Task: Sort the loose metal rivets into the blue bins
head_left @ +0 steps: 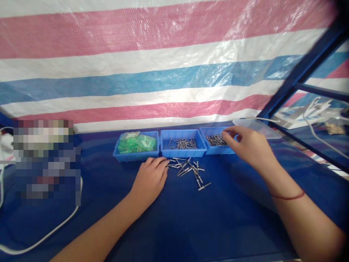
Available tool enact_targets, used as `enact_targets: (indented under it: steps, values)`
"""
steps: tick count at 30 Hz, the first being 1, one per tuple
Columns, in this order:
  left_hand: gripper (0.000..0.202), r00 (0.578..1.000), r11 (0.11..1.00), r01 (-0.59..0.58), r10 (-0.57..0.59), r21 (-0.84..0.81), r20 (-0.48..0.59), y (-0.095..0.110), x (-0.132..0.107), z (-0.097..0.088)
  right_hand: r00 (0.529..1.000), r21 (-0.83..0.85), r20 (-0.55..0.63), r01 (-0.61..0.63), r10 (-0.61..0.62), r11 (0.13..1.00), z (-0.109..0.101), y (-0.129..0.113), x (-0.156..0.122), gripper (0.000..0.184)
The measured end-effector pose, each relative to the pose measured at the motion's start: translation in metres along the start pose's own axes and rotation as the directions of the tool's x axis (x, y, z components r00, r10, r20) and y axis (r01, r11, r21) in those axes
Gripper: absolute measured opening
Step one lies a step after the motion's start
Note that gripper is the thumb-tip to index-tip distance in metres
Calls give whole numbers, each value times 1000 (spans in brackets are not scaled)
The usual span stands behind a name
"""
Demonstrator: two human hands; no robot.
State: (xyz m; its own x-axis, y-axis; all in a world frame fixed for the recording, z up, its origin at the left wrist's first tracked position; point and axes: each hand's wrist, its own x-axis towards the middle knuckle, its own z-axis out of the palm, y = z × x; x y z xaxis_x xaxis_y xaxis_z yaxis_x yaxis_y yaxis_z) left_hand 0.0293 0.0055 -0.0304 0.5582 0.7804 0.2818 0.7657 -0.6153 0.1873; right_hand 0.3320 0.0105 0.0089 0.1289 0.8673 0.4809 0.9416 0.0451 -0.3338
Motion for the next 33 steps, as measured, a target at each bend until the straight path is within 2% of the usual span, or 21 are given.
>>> enact_targets:
  steps: [2, 4, 6, 8, 13, 19, 22, 27, 33]
  values:
    - [30, 1000, 999, -20, 19, 25, 15, 0, -1, 1, 971, 116, 173, 147, -166, 982, -2, -9, -4, 22]
    - [31, 999, 999, -30, 29, 36, 23, 1, -1, 2, 866, 243, 368, 263, -339, 934, -1, -21, -10, 20]
    - [33, 999, 998, -33, 32, 46, 23, 1, 0, 2, 757, 297, 492, 320, -431, 900, 3, -32, -16, 20]
    - [36, 999, 998, -35, 34, 59, 23, 1, 1, 2, 710, 289, 536, 355, -457, 889, 10, -38, -23, 22]
    - [35, 998, 997, -51, 48, 61, 36, 0, 5, 4, 721, 217, 529, 394, -447, 893, 25, -48, -33, 28]
    - [25, 995, 994, -87, 89, -68, 34, 0, 6, 2, 706, 276, 518, 396, -483, 876, 28, -65, -40, 22]
    - [24, 996, 989, -83, 86, -121, 23, 2, 4, 0, 731, 288, 483, 387, -481, 876, 26, -70, -41, 24]
    - [21, 996, 972, -49, 29, -232, -86, 4, 1, -2, 801, 334, 384, 343, -459, 878, 24, -73, -42, 21]
    - [17, 993, 925, -6, -38, -380, -108, 14, -2, -8, 824, 465, 313, 301, -472, 833, 27, -82, -47, 21]
